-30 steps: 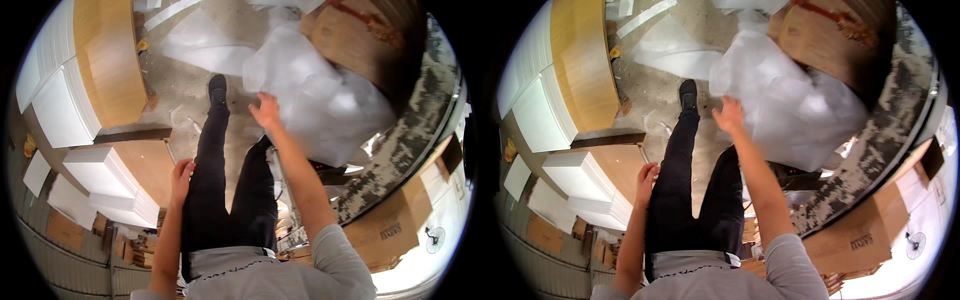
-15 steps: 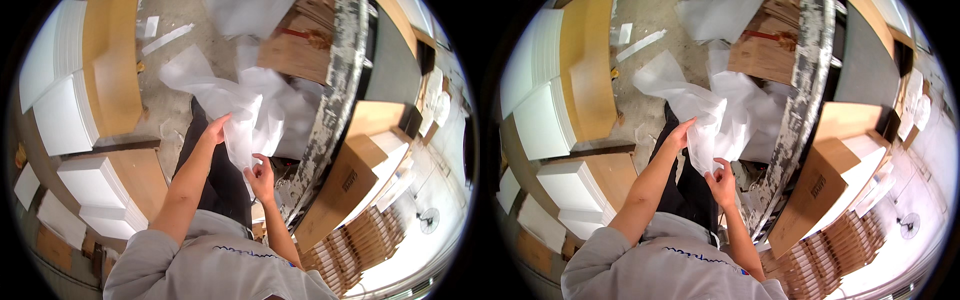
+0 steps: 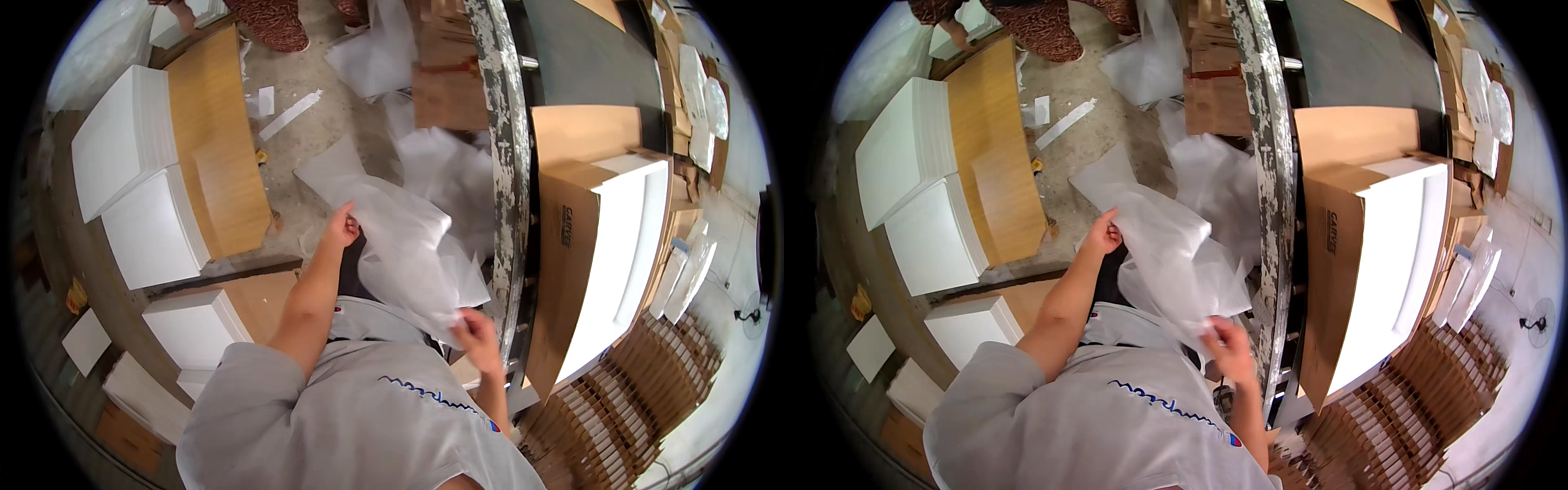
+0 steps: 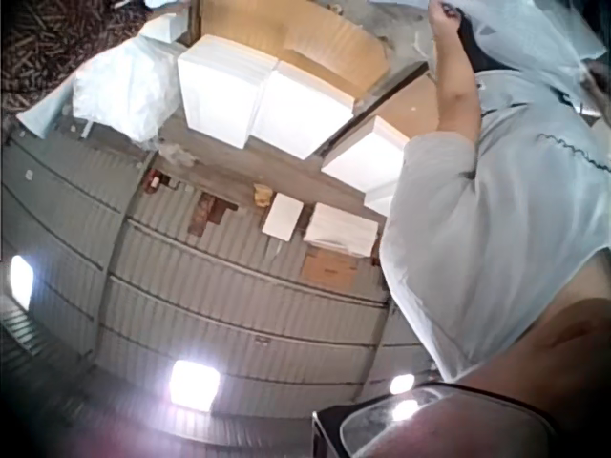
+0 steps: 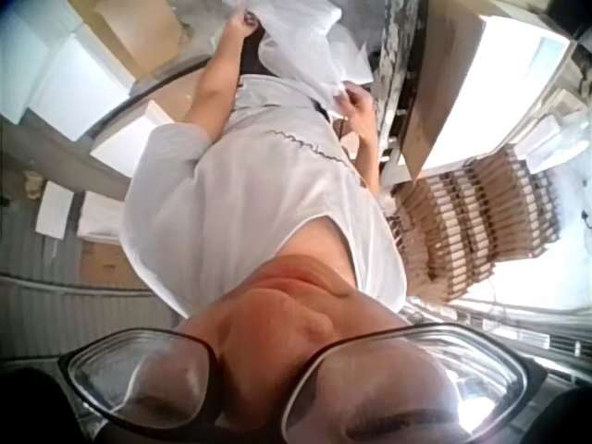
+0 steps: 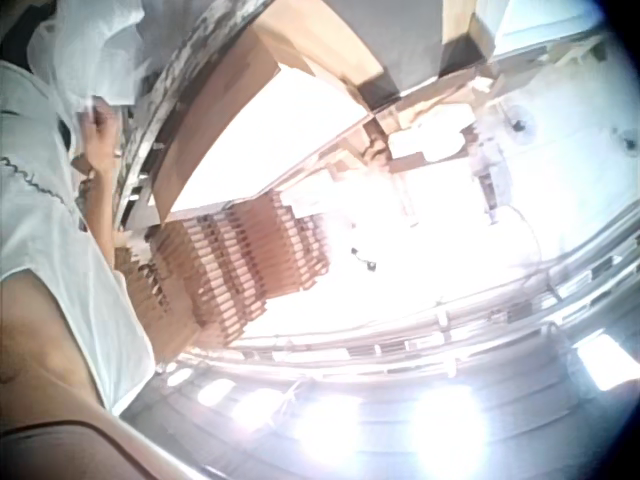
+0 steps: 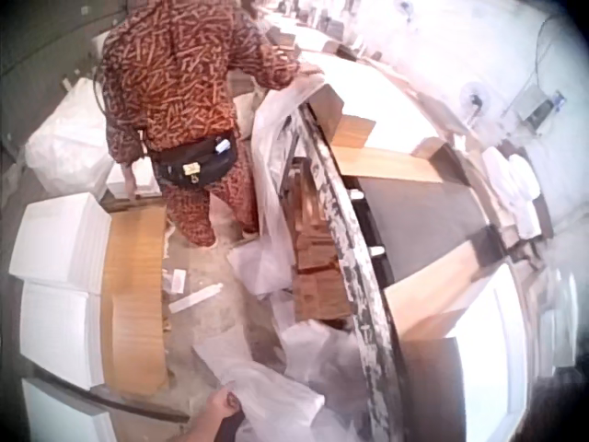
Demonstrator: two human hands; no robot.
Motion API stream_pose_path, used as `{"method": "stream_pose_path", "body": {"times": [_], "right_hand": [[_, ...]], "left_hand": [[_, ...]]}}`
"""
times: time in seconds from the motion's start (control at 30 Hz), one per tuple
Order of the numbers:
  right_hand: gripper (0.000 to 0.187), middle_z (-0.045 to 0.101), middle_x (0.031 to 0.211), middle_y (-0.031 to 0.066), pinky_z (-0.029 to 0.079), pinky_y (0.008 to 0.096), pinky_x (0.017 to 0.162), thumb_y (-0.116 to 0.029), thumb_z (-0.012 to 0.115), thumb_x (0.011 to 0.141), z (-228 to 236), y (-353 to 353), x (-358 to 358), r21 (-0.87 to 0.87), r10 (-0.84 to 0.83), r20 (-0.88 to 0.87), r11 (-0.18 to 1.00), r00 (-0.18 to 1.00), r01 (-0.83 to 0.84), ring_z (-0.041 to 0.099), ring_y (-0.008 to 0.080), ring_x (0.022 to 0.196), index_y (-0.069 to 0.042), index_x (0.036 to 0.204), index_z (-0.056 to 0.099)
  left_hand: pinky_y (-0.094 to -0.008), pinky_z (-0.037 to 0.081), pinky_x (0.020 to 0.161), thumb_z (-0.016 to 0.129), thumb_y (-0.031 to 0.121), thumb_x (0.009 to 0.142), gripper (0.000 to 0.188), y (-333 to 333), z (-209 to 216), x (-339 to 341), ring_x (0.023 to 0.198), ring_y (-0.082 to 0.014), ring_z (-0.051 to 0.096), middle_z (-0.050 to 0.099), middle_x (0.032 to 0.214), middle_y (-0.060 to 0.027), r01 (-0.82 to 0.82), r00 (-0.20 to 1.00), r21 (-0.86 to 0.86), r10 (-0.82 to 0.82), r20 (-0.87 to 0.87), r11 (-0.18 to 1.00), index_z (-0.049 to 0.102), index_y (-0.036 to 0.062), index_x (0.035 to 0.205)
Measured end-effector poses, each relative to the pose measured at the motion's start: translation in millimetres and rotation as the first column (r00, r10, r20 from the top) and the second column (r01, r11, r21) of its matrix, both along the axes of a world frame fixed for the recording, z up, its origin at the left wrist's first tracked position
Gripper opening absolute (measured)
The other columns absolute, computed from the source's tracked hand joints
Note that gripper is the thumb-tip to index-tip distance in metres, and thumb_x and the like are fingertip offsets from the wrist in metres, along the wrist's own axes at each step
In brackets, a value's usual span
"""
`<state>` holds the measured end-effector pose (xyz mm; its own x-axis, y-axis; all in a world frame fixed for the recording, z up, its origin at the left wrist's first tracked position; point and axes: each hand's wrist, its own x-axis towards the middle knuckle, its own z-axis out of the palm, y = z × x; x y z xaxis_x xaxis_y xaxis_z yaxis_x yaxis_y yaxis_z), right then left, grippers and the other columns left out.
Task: The person packs white furniture panels into a cardboard box. They place a thin protective sheet into the box, followed by a large white panel, then a cardboard spacer, another white panel, and another protective sheet.
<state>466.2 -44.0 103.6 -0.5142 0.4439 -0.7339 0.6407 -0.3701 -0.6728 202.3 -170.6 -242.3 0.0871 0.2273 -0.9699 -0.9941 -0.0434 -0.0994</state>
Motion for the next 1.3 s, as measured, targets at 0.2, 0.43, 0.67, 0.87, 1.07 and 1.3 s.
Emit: {"method": "stream_pose_path", "body": {"times": [0.2,0.43,0.67,0.87,1.07,1.3], "right_hand": [[0.015,0.065,0.089,-0.0011,0.044,0.0216,0.072,-0.010,0.063,0.087,40.3,-3.4,97.2,-0.052,-0.315,0.119,0.945,0.941,0.323,0.057,0.0061,0.079,-0.002,0.099,0.063],[0.039,0.066,0.097,0.0206,0.048,0.0413,0.082,-0.029,0.070,0.077,-23.5,-65.4,200.0,0.027,0.381,0.772,0.781,0.509,-0.625,0.062,0.0355,0.095,-0.001,0.105,0.065],[0.043,0.059,0.114,0.0194,0.043,0.0388,0.093,-0.017,0.066,0.083,-32.4,41.3,33.9,0.807,0.086,-0.012,0.589,0.996,-0.041,0.056,0.0327,0.108,0.001,0.121,0.054],[0.052,0.061,0.115,0.0189,0.048,0.0378,0.090,-0.026,0.066,0.086,-218.2,65.3,21.6,0.228,-0.199,0.035,0.956,0.979,0.187,0.060,0.0264,0.105,0.004,0.126,0.052],[0.062,0.062,0.118,0.0140,0.050,0.0366,0.089,-0.047,0.055,0.091,-150.5,23.5,16.2,-0.615,-0.438,-0.418,0.781,0.796,0.107,0.062,0.0207,0.103,0.002,0.128,0.052],[0.058,0.058,0.124,0.0119,0.038,0.0351,0.101,-0.042,0.049,0.093,-5.6,50.7,31.8,-0.442,-0.399,-0.705,0.894,0.586,0.077,0.055,0.0208,0.112,-0.005,0.137,0.043]], "left_hand": [[-0.0216,0.035,0.047,0.072,0.016,0.079,0.020,26.0,-34.2,25.2,0.052,-0.0075,0.041,0.047,0.064,0.0039,0.114,0.992,-0.046,-0.116,-0.051,0.992,0.052,0.0166,0.078],[-0.0437,0.052,0.088,0.060,0.016,0.086,0.031,70.5,49.2,34.0,0.099,-0.0303,0.063,0.064,0.106,-0.0168,0.077,0.954,0.125,-0.036,-0.298,0.989,0.057,-0.0037,0.110],[-0.0329,0.052,0.086,0.066,0.004,0.083,0.036,47.5,238.6,107.9,0.097,-0.0183,0.064,0.065,0.109,-0.0088,0.620,0.721,0.401,-0.290,-0.629,0.674,0.056,-0.0008,0.117],[-0.0319,0.045,0.093,0.070,0.013,0.080,0.057,-52.3,278.4,211.7,0.099,-0.0184,0.060,0.063,0.109,-0.0085,0.990,0.127,0.095,-0.403,-0.906,0.100,0.047,0.0012,0.130],[-0.0442,0.049,0.074,0.064,0.016,0.075,0.036,-110.8,273.8,239.1,0.086,-0.0387,0.060,0.063,0.098,-0.0174,0.805,-0.483,-0.582,-0.442,-0.756,0.116,0.060,0.0058,0.110],[-0.0494,0.050,0.074,0.062,0.011,0.076,0.027,-79.3,277.8,246.8,0.085,-0.0413,0.061,0.062,0.104,-0.0169,0.607,-0.741,-0.794,-0.336,-0.581,0.036,0.060,0.0035,0.102]]}}
